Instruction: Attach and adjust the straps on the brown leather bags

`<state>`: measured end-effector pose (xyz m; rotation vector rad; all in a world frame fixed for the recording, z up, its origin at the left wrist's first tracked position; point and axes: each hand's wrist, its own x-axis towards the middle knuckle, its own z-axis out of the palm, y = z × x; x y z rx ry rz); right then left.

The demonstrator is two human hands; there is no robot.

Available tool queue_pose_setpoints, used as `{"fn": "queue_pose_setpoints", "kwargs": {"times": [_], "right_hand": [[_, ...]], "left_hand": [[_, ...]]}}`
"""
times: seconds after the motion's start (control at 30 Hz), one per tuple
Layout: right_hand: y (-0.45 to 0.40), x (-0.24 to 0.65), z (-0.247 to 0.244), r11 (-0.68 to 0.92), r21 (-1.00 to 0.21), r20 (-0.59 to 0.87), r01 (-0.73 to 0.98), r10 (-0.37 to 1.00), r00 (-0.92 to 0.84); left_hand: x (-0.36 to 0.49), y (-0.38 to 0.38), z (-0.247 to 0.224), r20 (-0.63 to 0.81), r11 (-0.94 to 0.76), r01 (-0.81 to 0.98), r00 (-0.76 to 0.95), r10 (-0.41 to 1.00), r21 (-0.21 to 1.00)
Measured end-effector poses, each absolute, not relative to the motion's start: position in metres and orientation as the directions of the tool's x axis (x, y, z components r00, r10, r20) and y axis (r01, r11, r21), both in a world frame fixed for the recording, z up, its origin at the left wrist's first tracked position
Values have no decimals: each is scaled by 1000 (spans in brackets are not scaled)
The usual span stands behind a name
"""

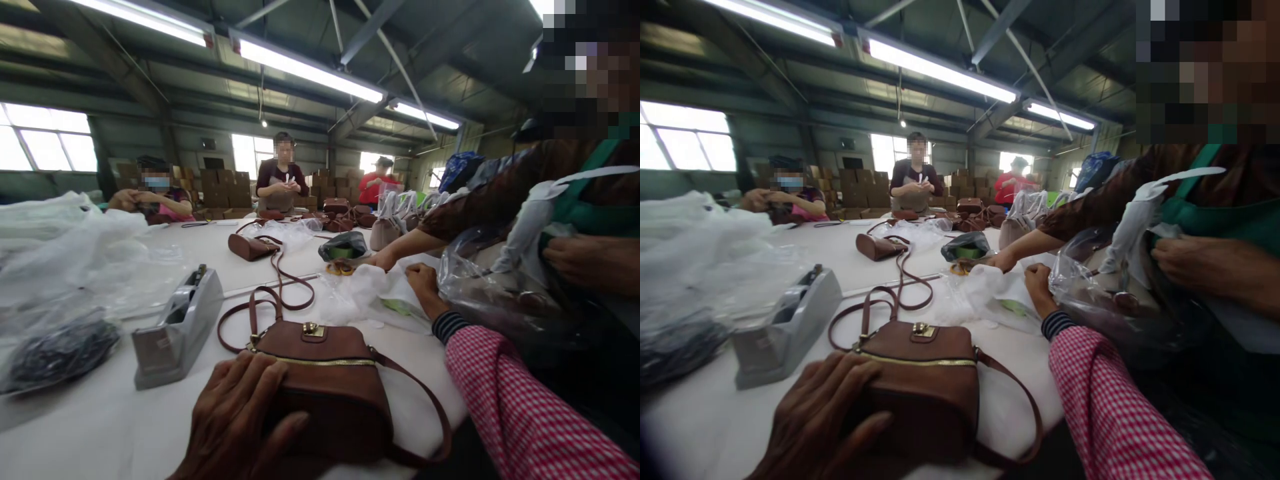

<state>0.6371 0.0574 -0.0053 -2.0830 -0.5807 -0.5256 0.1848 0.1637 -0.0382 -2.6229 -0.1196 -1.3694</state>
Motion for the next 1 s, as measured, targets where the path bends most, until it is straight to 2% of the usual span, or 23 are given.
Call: {"fn": "queue_pose_setpoints", "kwargs": {"times": [0.13,0.2,0.27,0.33,0.4,0.53,0.63,0.83,1.0], "right_hand": [[57,575,-6,-427,-561,680,709,250,689],[55,535,-8,-321,-462,761,827,336,556],[57,503,-9,-231,-311,793,922,472,386],[67,486,-7,-264,-182,706,947,636,313],[83,484,-4,-373,-117,552,921,746,372],[116,505,-2,-459,-49,309,887,837,451],[129,519,-5,-512,15,167,859,848,503],[146,530,-11,-607,36,119,794,791,600],[158,543,-15,-651,-124,213,749,719,661]], "left_hand": [[186,160,-34,827,-980,154,562,-16,-124],[186,158,-34,830,-980,161,558,-6,-115],[187,157,-34,831,-982,162,556,9,-98],[187,156,-35,823,-984,165,566,33,-74],[187,156,-35,811,-984,167,583,49,-60],[187,156,-35,797,-985,164,601,58,-52],[186,155,-35,797,-984,171,600,72,-40],[187,156,-38,801,-990,143,594,79,-9],[189,158,-43,802,-992,130,591,85,10]]}}
